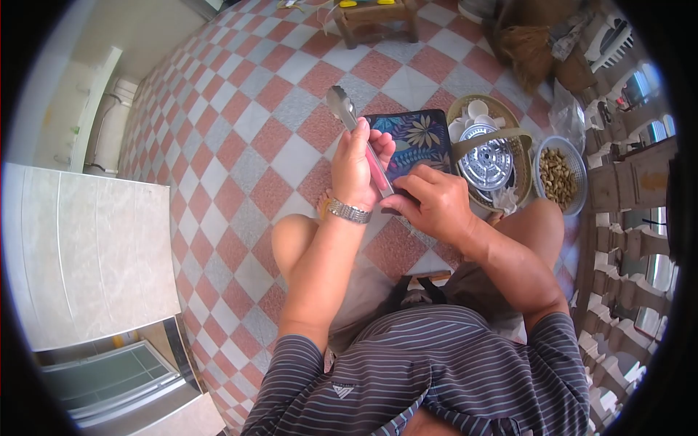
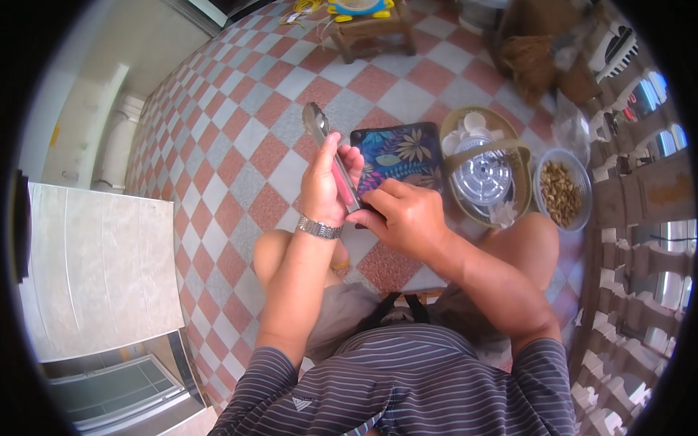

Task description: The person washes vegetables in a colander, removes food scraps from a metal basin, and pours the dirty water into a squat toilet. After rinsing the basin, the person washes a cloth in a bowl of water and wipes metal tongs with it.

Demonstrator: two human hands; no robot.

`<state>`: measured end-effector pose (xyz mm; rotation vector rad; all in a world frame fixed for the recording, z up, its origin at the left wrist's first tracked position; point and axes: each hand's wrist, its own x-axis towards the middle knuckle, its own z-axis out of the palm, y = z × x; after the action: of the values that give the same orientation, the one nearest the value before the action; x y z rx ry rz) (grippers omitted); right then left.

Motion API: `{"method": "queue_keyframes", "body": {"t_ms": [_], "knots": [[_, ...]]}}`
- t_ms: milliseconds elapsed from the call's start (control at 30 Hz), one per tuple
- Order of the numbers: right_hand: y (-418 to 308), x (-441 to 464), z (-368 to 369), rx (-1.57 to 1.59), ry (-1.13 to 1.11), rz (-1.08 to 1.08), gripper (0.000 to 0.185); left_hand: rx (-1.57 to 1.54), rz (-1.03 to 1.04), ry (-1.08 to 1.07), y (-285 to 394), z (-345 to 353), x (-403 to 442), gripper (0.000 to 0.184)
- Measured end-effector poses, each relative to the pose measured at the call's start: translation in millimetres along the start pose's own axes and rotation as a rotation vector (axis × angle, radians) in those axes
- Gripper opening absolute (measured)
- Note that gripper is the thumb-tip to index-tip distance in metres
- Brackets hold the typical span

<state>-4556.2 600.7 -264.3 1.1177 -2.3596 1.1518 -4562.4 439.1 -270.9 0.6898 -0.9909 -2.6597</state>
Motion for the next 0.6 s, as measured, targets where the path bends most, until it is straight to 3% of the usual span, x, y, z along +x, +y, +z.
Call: {"method": "queue_keyframes", "body": {"t_ms": [200,333,433,500,600], "knots": [[6,1,-1,0.010,-0.127,0.087,0.040,0.065,-0.088,-0.053,2,-8,3,0.036],[17,15,-22,0.118,-1.036,0.295,0.044,0.066,-0.001,-0.061,7,-8,-6,0.055],[28,-10,-19,0.016,-1.218,0.227,0.036,0.130,0.132,-0.147,10,-17,-6,0.065],[36,-15,-19,0.026,-1.201,0.244,0.037,0.133,0.163,-0.206,14,-17,-11,0.069],[37,-8,-27,0.018,-1.157,0.292,0.039,0.181,0.357,-0.116,21,-12,-13,0.043]]}}
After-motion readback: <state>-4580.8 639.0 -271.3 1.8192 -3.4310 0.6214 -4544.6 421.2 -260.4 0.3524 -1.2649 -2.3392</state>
